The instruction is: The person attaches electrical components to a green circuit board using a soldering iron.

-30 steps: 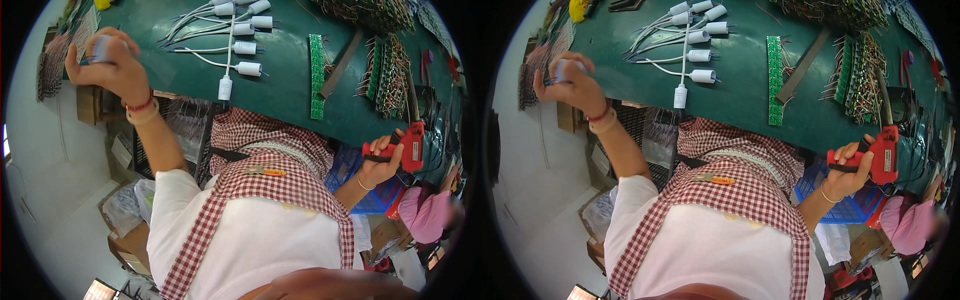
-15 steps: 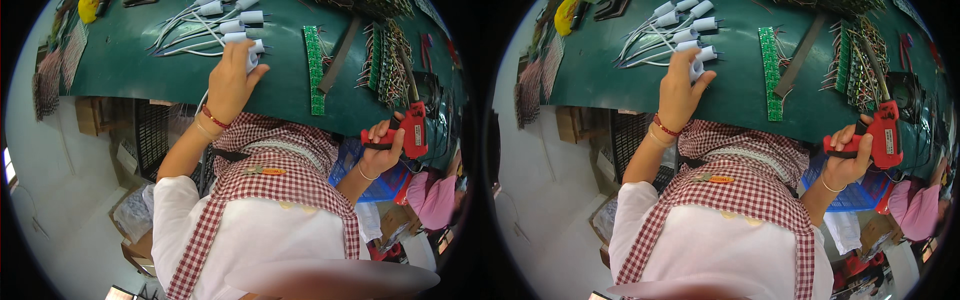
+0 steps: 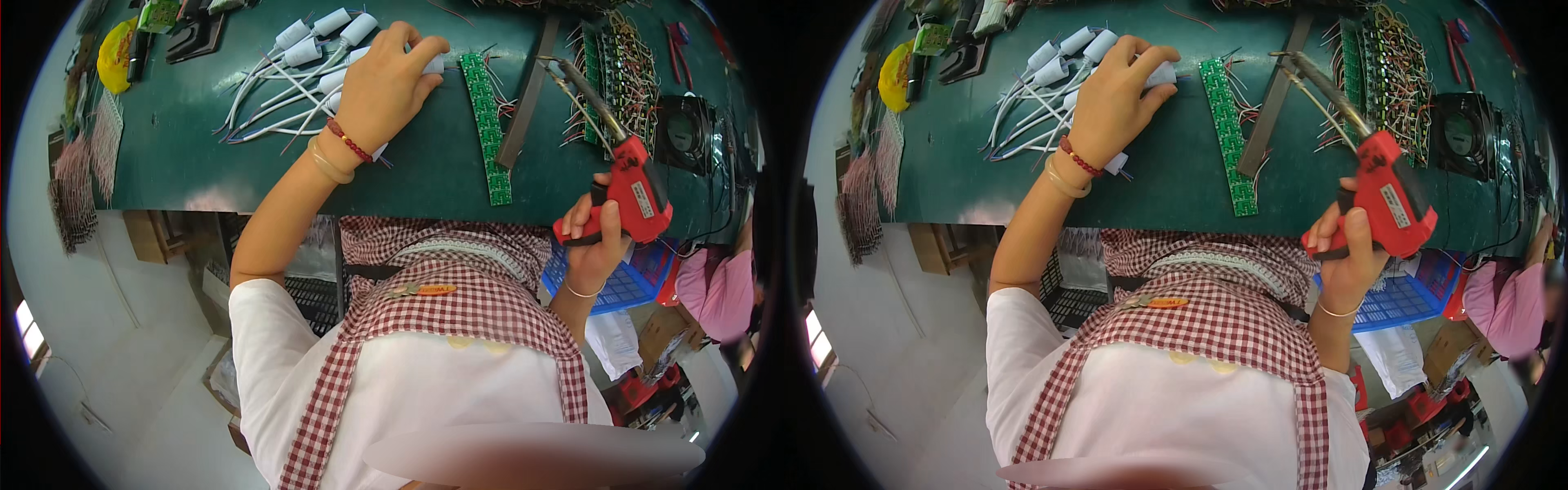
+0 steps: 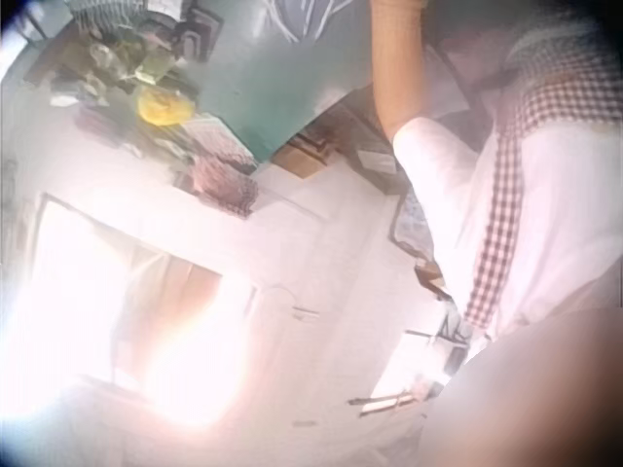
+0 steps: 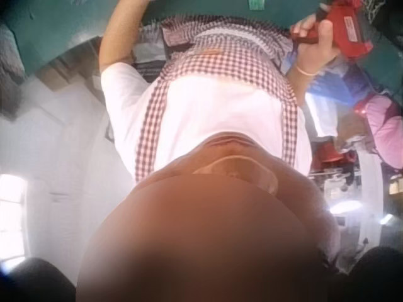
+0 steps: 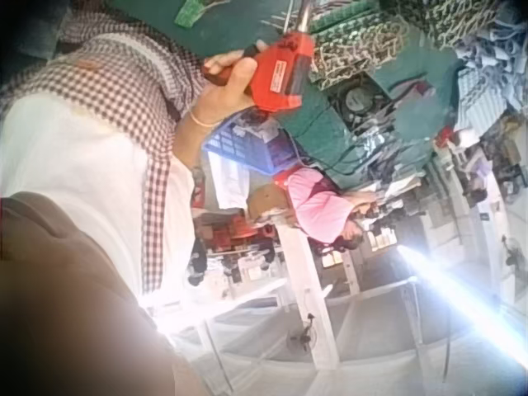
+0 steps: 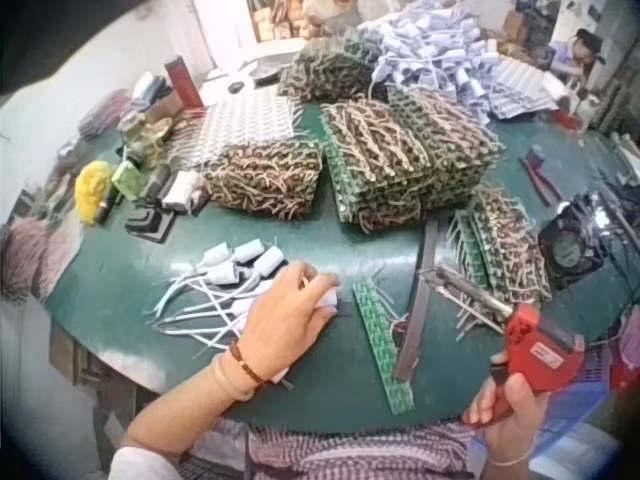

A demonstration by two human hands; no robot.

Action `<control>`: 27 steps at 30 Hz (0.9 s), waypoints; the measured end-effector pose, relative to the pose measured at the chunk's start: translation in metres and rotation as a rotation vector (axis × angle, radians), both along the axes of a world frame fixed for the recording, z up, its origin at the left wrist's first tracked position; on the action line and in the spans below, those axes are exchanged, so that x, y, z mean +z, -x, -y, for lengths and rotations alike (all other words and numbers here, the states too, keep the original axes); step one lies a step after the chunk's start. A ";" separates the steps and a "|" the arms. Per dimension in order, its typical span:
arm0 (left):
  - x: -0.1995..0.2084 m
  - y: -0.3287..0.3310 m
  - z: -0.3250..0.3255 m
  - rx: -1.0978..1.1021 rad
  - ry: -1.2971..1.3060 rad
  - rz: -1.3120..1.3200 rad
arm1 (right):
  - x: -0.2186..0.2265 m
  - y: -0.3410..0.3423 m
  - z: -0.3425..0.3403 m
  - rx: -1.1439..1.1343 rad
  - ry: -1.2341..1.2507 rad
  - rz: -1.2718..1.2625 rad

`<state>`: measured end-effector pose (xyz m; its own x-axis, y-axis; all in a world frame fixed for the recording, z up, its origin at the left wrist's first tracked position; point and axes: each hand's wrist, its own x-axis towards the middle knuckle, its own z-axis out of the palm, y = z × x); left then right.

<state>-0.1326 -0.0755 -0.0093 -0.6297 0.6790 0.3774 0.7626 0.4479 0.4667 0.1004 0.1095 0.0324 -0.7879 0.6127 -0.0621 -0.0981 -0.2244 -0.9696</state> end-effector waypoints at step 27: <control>-0.004 0.004 -0.018 -0.132 0.027 0.150 | 0.013 0.027 0.019 0.073 -0.106 0.436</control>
<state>-0.1365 -0.0571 -0.0136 -0.5821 0.7680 0.2669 0.7386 0.3622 0.5686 0.0739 0.0901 0.0451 -0.7431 0.5777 -0.3378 0.3370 -0.1132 -0.9347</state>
